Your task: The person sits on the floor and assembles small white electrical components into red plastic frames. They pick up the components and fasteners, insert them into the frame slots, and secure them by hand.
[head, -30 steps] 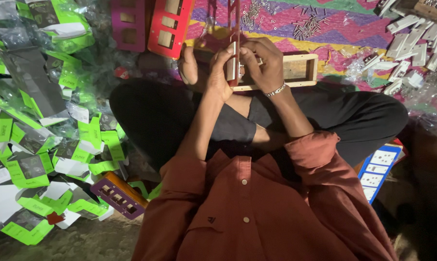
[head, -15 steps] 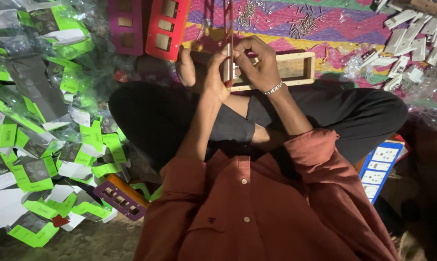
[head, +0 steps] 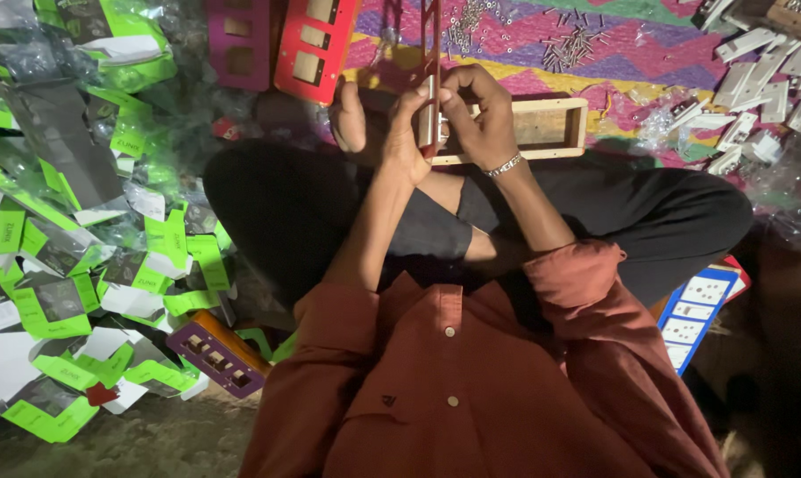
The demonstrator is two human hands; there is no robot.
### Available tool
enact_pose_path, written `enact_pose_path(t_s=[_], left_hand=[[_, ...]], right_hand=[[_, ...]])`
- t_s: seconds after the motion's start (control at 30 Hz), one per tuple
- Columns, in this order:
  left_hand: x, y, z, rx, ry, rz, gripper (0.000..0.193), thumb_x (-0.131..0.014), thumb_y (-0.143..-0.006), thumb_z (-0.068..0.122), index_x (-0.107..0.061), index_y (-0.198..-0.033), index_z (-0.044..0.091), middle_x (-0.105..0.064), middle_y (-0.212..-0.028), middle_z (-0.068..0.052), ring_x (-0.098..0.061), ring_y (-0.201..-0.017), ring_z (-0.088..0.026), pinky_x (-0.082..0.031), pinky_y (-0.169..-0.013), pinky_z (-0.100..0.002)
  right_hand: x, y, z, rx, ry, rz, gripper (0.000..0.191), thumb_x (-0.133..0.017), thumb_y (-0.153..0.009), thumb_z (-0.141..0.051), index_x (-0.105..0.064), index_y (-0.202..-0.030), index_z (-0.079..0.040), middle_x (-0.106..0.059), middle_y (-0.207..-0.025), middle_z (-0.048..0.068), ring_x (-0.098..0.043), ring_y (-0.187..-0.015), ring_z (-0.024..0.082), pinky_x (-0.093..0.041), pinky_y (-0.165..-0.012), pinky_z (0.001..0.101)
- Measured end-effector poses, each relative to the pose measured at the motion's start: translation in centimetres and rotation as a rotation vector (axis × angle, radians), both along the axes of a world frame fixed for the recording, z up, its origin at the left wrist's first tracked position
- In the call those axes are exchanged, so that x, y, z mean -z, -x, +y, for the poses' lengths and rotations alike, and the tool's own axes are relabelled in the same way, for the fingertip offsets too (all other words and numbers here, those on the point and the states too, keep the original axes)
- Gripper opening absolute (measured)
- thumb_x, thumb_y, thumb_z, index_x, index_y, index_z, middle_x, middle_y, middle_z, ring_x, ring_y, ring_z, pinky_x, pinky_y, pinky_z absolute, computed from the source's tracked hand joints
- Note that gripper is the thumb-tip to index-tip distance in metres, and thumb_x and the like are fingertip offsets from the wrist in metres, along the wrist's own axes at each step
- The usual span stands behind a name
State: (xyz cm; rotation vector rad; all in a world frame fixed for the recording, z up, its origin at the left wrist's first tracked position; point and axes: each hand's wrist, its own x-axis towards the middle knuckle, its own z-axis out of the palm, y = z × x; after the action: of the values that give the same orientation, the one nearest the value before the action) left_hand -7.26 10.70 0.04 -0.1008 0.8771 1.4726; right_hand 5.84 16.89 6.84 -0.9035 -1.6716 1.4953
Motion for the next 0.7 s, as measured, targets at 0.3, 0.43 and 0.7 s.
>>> enact_pose_path(t_s=[0.3, 0.43, 0.7], left_hand=[[0.6, -0.1, 0.1, -0.003, 0.023, -0.093, 0.037, -0.077, -0.086, 0.034, -0.066, -0.103, 0.002, -0.067, -0.086, -0.007, -0.059, -0.059, -0.015, -0.050, -0.050, -0.028], [0.3, -0.2, 0.1, 0.002, 0.025, -0.089, 0.039, -0.078, -0.083, 0.032, -0.067, -0.108, 0.004, -0.067, -0.088, -0.004, -0.058, -0.059, -0.013, -0.051, -0.051, -0.028], [0.3, -0.1, 0.1, -0.001, 0.019, -0.077, 0.039, -0.078, -0.085, 0.035, -0.068, -0.107, 0.003, -0.064, -0.082, -0.005, -0.060, -0.057, -0.015, -0.051, -0.048, -0.028]], right_hand=[[0.7, -0.3, 0.1, 0.000, 0.049, 0.051, 0.009, -0.071, -0.105, -0.005, -0.062, -0.106, -0.001, -0.065, -0.101, 0.000, -0.061, -0.088, 0.006, -0.052, -0.078, 0.0231], [0.7, -0.2, 0.4, -0.036, 0.102, 0.228, 0.014, -0.074, -0.102, -0.004, -0.061, -0.106, 0.000, -0.064, -0.103, 0.001, -0.061, -0.093, 0.008, -0.051, -0.084, 0.0253], [-0.3, 0.0, 0.0, 0.025, -0.015, 0.055, 0.008, -0.069, -0.107, -0.007, -0.068, -0.109, 0.001, -0.068, -0.105, 0.003, -0.062, -0.095, 0.009, -0.051, -0.086, 0.0261]])
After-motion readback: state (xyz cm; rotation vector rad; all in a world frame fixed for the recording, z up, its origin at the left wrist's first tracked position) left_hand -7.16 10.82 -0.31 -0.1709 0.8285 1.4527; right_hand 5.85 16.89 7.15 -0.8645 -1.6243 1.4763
